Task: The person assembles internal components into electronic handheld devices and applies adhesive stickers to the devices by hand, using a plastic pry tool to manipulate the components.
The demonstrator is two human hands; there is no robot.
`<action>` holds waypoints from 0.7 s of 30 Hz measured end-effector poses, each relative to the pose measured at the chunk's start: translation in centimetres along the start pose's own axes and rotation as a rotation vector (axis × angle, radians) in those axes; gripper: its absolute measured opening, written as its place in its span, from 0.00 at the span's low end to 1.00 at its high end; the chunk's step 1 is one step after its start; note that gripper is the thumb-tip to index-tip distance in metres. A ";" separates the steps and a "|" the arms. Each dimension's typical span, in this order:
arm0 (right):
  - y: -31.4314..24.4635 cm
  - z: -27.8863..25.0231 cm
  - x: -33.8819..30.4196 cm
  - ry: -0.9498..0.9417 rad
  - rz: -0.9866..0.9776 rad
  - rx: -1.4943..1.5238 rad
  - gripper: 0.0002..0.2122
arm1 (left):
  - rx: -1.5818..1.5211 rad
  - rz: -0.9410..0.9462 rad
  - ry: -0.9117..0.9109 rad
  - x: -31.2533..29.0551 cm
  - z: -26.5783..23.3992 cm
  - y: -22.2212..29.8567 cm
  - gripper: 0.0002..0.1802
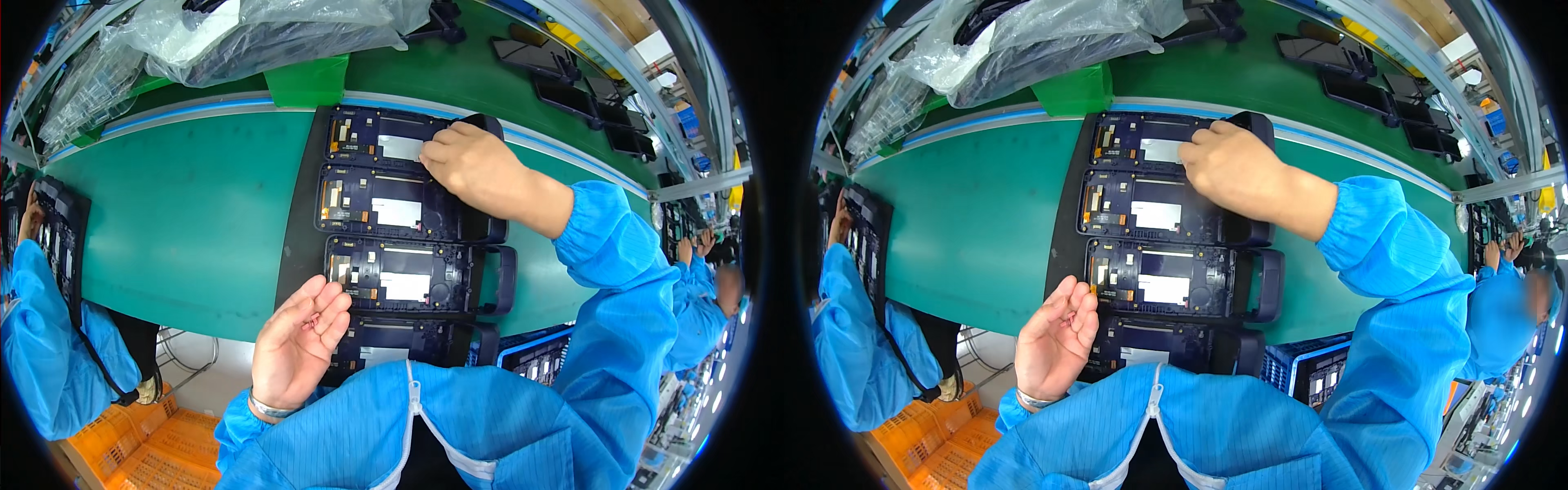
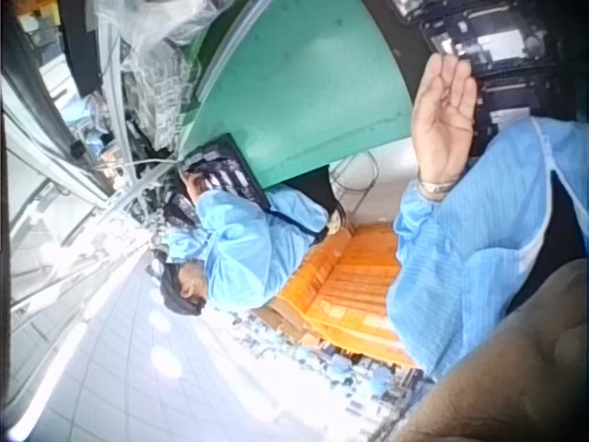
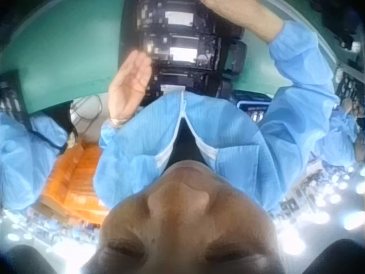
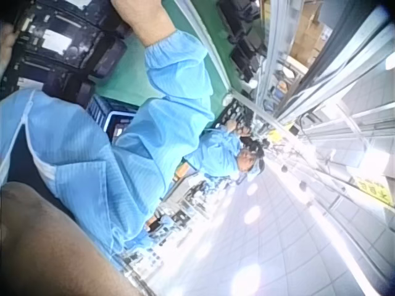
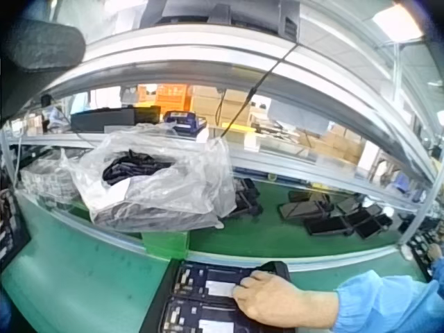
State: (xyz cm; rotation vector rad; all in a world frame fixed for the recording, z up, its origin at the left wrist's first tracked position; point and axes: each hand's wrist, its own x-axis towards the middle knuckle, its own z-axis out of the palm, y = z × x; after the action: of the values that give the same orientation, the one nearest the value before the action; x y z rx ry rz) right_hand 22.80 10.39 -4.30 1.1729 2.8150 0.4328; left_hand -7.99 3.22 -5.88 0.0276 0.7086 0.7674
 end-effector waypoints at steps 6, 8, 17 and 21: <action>-1.7 -1.2 1.2 -0.228 0.030 -0.035 0.07 | -0.015 0.019 -0.026 0.2 -0.1 0.4 0.18; -1.3 -0.1 0.4 -0.047 0.129 0.013 0.10 | -0.014 0.029 -0.048 0.2 -0.3 0.6 0.17; -1.8 -0.6 0.0 -0.109 0.301 0.112 0.12 | -0.122 0.197 0.008 -0.4 -1.5 1.9 0.20; -1.4 -1.9 -2.3 0.148 0.363 0.213 0.17 | 0.013 0.207 -0.055 -0.8 -3.2 4.3 0.16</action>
State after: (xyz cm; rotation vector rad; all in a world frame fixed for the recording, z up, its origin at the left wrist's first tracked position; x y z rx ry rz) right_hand 23.16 7.36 -2.95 1.7791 2.8243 0.2492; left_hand -13.02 5.12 -6.76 0.1348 0.6644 0.9568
